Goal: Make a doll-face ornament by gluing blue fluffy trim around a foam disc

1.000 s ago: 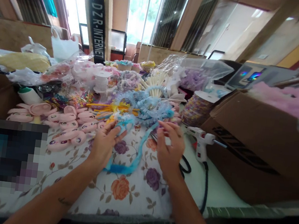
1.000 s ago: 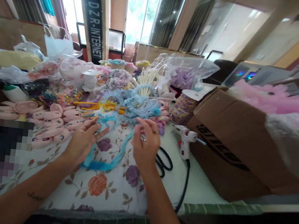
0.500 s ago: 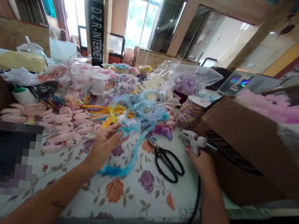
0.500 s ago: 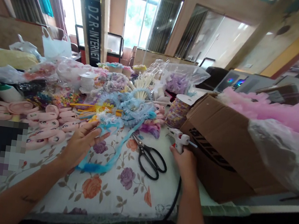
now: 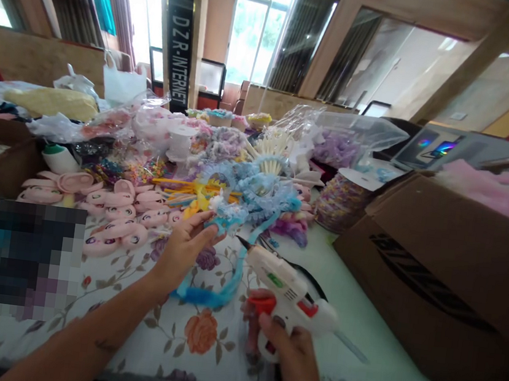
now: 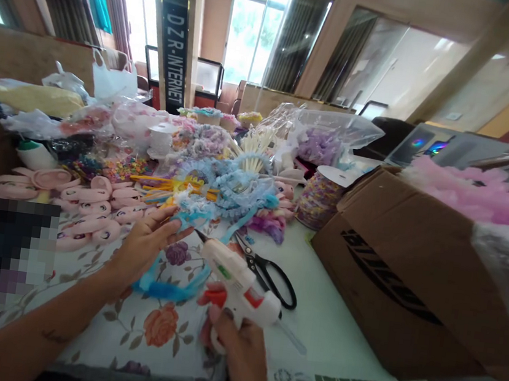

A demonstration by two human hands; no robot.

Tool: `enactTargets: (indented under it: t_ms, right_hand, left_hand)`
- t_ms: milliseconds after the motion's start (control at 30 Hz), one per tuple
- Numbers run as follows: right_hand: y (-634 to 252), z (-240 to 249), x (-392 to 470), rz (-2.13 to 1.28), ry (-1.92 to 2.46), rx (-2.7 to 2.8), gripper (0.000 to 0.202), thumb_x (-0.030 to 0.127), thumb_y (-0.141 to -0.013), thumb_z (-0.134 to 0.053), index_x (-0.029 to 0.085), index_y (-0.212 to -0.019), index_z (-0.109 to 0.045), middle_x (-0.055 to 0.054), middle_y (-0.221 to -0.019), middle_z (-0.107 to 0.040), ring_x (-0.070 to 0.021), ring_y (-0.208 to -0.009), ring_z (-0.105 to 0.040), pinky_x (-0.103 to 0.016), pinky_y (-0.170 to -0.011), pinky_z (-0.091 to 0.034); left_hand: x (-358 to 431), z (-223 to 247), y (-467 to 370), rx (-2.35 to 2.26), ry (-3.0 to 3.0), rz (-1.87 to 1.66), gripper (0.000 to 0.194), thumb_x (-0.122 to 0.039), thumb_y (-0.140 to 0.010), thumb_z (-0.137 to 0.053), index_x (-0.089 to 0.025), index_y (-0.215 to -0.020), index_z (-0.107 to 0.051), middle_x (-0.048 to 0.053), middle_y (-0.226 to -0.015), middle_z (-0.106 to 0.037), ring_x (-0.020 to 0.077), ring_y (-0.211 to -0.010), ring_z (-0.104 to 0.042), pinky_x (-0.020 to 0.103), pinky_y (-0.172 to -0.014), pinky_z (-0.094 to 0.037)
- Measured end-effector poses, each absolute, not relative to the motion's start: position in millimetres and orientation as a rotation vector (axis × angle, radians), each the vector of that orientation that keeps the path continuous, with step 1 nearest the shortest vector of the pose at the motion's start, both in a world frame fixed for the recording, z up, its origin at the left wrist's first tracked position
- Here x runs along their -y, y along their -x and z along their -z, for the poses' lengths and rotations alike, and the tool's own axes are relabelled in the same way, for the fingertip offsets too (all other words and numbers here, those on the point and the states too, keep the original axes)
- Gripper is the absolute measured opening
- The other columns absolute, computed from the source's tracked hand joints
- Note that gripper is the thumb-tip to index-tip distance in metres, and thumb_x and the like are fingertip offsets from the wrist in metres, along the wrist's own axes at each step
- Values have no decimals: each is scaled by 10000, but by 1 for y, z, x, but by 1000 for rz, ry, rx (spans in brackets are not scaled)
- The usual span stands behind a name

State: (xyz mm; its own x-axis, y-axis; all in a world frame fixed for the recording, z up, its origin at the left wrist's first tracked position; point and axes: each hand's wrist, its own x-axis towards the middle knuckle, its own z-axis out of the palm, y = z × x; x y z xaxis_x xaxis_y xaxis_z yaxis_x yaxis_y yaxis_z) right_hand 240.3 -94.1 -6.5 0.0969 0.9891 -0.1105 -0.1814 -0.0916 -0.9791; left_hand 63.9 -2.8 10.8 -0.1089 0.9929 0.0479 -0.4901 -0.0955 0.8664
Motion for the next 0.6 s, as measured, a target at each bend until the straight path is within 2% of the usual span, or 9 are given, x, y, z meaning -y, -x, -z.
enactTargets:
  t_ms: [167,367,600]
  right_hand:
    - [-220,11,90,-1214,1229,1062,333,480,-739,-685,157,-820,-694,26,-468,-552,-111,-444,-480,-226,-481,-412]
    - [-217,10,96,-1100,1382,1074,376,534,-718,-682,166,-782,-714,34,-446,-516,-126,-445,-471,-235,-474,-440]
    - [-213,6,95,-1025,1429,1082,387,568,-708,-675,181,-712,-684,34,-430,-494,-141,-437,-487,-249,-465,-458]
  left_hand:
    - [3,-15,-62,-917,-833,-1503,414,-309,-679,-762,-159,-1051,-657,48,-1173,-622,234,-1105,-589,399,-963,-536]
    - [5,-11,-61,-975,-982,-1444,425,-339,-724,-718,-185,-1114,-649,58,-1208,-639,255,-1135,-586,391,-933,-546]
    - [5,-6,-59,-1047,-1141,-1440,380,-351,-749,-695,-203,-1098,-669,63,-1264,-614,262,-1168,-566,337,-909,-534]
